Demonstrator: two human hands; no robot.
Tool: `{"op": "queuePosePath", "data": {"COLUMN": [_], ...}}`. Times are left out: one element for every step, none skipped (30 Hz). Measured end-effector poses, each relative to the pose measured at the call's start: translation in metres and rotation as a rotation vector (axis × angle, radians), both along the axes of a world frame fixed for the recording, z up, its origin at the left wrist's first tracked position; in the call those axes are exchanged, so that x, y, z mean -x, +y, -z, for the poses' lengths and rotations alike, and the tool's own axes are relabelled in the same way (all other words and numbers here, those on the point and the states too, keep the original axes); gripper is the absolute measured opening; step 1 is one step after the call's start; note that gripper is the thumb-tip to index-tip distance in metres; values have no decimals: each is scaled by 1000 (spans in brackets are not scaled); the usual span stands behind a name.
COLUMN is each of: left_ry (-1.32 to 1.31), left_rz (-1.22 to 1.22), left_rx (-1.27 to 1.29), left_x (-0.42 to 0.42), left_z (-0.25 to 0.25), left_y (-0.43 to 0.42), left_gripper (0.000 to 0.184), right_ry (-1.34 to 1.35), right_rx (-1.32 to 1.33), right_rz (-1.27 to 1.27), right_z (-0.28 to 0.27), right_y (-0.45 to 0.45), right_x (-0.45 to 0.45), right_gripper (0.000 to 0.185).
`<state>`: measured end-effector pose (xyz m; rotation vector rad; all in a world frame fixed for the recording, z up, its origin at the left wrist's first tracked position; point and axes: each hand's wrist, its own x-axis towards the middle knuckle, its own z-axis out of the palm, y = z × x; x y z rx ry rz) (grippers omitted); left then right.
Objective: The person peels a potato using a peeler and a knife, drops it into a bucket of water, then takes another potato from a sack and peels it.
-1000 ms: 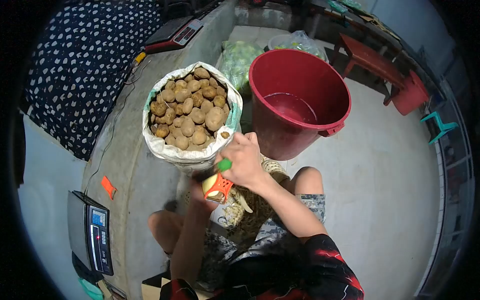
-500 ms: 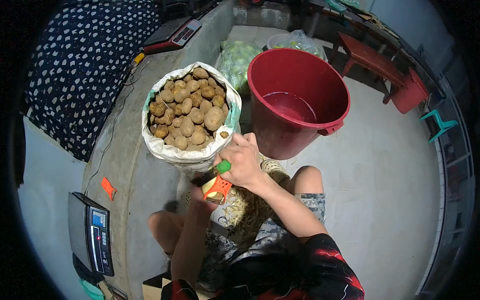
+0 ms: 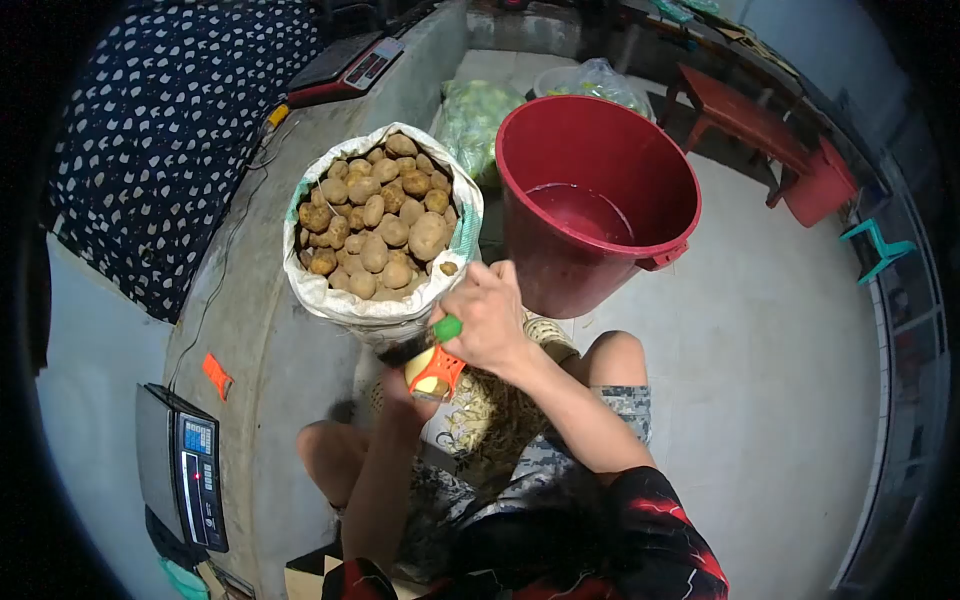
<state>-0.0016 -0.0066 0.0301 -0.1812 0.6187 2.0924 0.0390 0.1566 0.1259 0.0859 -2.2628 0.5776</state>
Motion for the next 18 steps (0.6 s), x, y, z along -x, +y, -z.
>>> {"op": "queuePosePath", "data": {"left_ry": [9, 104, 108, 90, 72, 67, 68, 32, -6, 51, 105, 83, 61, -42, -44, 29, 106, 79], "left_rz": [-5, 74, 69, 145, 227, 242, 248, 208, 162, 110, 57, 18, -17, -84, -82, 50, 182, 229], "left_rx": [9, -12, -15, -95, -172, -163, -163, -185, -207, -252, -297, -221, -147, -66, -67, -90, -114, -82], "left_x": [-1, 0, 3, 8, 10, 8, 9, 10, 8, 4, -1, 1, 1, -1, 2, 7, 10, 12], "left_z": [-5, -12, -6, 5, 10, -2, 0, 4, 8, 3, -2, -5, -11, -19, -8, 7, 21, 11], "left_y": [1, -3, -7, -11, -14, -14, -14, -12, -10, -9, -8, -5, -1, 1, -1, -6, -11, -9], "left_gripper": [41, 42, 42, 47, 51, 50, 50, 49, 49, 50, 51, 52, 53, 53, 53, 55, 56, 58], "right_ry": [-5, -5, -133, -257, -301, -317, -335, -282, -232, -160, -173, -124, -76, -65, -66, -115, -160, -230], "right_rx": [-13, -14, 15, 42, 164, 320, 475, 423, 369, 235, 157, 126, 92, 41, 41, 57, 72, 179], "right_rz": [18, 15, 183, 350, 364, 326, 288, 250, 208, 142, 127, 44, -35, -59, -57, 43, 141, 254], "right_z": [-1, 11, 34, 48, 52, 49, 47, 48, 50, 38, 31, 21, 12, 7, 10, 17, 27, 51], "right_y": [6, 21, 45, 64, 74, 73, 72, 66, 55, 39, 25, 11, 2, 1, 7, 17, 30, 48], "right_x": [2, 6, 14, 21, 22, 23, 21, 20, 18, 13, 8, 4, 0, -3, -1, 4, 10, 18], "right_gripper": [6, 6, 6, 9, 12, 12, 13, 11, 10, 8, 9, 9, 10, 11, 11, 12, 13, 17]}}
